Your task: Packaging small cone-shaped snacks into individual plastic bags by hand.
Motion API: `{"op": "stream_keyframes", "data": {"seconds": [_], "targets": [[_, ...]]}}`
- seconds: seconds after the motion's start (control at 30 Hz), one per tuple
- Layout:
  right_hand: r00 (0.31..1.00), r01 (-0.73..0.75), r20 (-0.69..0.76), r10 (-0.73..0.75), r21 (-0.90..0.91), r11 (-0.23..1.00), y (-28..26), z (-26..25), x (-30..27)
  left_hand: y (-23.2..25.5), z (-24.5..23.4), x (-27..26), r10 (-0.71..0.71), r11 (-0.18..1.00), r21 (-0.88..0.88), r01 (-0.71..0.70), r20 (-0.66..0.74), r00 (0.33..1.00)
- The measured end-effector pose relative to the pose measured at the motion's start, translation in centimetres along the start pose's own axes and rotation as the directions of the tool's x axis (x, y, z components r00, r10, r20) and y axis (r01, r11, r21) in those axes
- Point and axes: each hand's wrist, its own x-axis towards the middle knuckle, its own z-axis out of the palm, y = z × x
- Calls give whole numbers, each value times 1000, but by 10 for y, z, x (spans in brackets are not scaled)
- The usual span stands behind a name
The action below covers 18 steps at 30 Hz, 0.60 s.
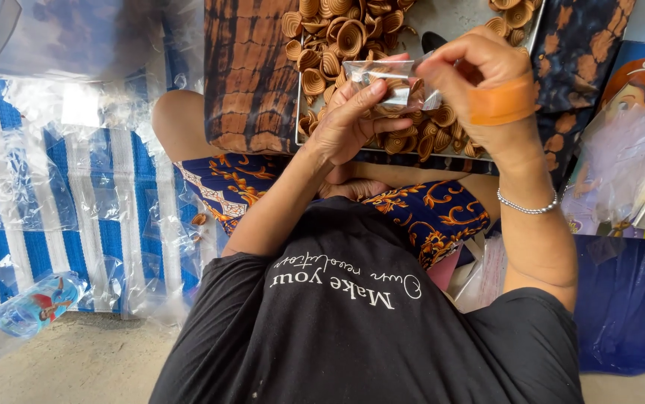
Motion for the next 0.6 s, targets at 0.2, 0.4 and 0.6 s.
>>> {"op": "stream_keyframes", "data": {"seconds": [0.2,0.4,0.6], "targets": [[980,-201,62,191,257,945,-2,-15,-16,1,2,-2,-21,999,-30,22,31,999],[952,-304,88,292,368,879,9,-2,-35,-9,7,-2,-41,997,67,37,64,997],[854,-438,-17,520,516,736,30,-44,-81,-9,16,-7,-125,982,161,101,147,981]]}}
